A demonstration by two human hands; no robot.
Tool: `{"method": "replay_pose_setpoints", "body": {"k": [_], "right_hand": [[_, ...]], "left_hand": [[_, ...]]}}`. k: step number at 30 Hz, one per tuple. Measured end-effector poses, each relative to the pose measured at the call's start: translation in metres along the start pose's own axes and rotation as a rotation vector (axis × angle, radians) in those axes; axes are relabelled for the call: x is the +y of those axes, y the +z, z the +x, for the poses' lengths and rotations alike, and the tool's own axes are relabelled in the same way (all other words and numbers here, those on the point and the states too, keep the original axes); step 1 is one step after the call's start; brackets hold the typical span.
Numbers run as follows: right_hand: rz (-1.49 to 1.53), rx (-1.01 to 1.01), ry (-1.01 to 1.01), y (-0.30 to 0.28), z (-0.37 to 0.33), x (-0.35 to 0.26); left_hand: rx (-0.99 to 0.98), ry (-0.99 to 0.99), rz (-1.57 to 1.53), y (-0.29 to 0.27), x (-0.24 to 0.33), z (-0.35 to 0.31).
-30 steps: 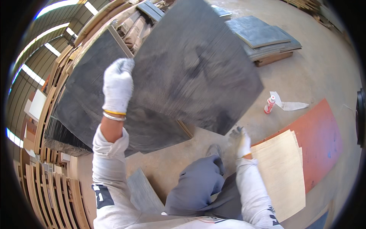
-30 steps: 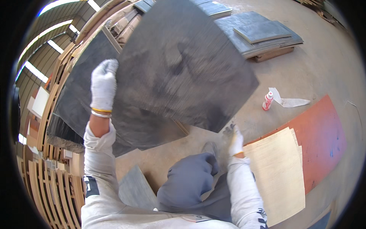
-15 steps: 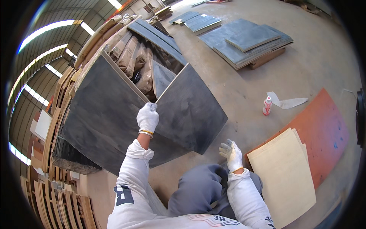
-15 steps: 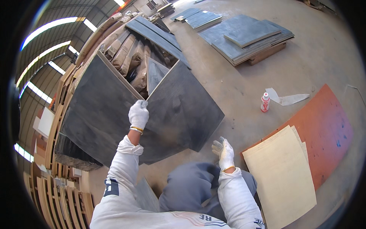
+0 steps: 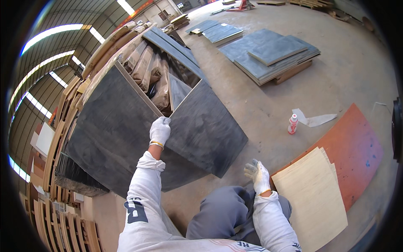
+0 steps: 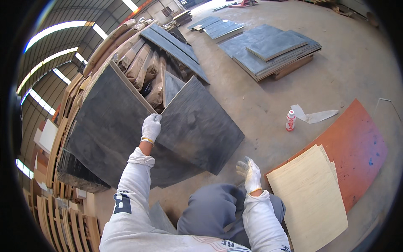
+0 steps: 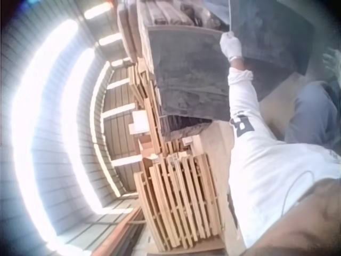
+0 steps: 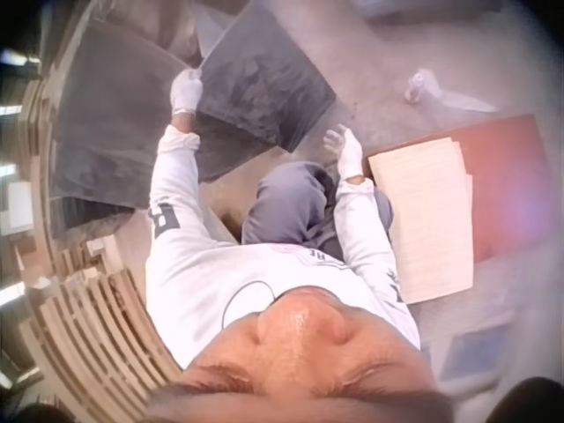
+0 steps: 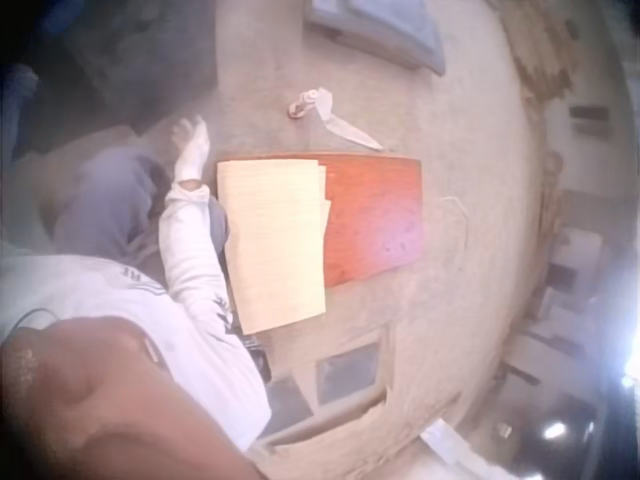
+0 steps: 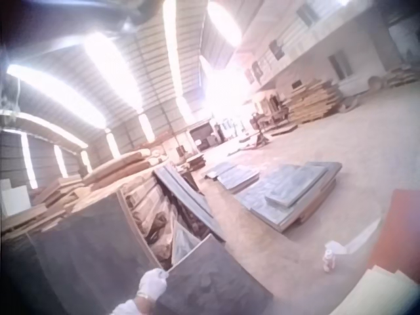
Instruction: The person applies dark paint to rectangular wooden panels using a brush. They repeatedly dip the brush into a paint container, spread the paint evenly across the surface, and then stack the painted panels on a nearby pile.
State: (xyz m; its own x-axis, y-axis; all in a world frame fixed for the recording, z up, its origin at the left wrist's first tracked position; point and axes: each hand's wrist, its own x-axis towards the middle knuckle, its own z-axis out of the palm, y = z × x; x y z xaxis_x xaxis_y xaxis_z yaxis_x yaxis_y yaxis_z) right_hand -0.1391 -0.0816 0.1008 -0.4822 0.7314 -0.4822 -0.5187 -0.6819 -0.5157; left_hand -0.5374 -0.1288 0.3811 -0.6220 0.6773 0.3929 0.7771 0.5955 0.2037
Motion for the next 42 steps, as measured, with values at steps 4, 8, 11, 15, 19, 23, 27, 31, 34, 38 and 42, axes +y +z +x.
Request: {"method": "replay_pose_setpoints", "body": {"k": [4,8,11,15,19,23,27,31,34,38,42], "right_hand": [[0.027,-0.007,0.012,-0.007,0.000,-0.002],[0.051,0.004,-0.013,-0.016,-0.002,-0.009],[0.080,0.001,-0.033,-0.006,-0.004,-0.008],[0.117,-0.057,-0.124,0.005,-0.010,-0.013],[0.173,-0.037,-0.318,-0.008,-0.037,-0.040],[0.213,0.100,-0.420,-0.048,-0.078,-0.062],[0.008,0.376,-0.756,-0.154,-0.128,-0.071],[-0.042,0.853,-0.763,-0.231,-0.224,-0.014],[-0.053,1.187,-0.719,-0.239,-0.288,0.039],[0.196,1.425,-0.749,-0.225,-0.349,0.096],[0.259,1.579,-0.780,-0.193,-0.379,0.113]], "left_hand": [[-0.039,-0.010,0.025,-0.007,0.001,-0.003],[0.024,-0.039,0.170,-0.022,0.029,-0.014],[0.319,0.244,0.241,-0.019,0.033,-0.026],[0.301,0.576,0.134,-0.007,0.094,-0.050],[-0.511,0.517,0.091,0.021,0.207,-0.085],[-0.836,0.773,0.001,0.104,0.258,-0.120],[-0.826,0.869,-0.235,0.225,0.318,-0.191],[-1.090,1.069,0.100,0.267,0.351,-0.292],[-1.124,1.141,0.276,0.264,0.355,-0.325],[-1.235,1.099,0.332,0.249,0.375,-0.331],[-1.195,1.080,0.314,0.258,0.386,-0.331]]}}
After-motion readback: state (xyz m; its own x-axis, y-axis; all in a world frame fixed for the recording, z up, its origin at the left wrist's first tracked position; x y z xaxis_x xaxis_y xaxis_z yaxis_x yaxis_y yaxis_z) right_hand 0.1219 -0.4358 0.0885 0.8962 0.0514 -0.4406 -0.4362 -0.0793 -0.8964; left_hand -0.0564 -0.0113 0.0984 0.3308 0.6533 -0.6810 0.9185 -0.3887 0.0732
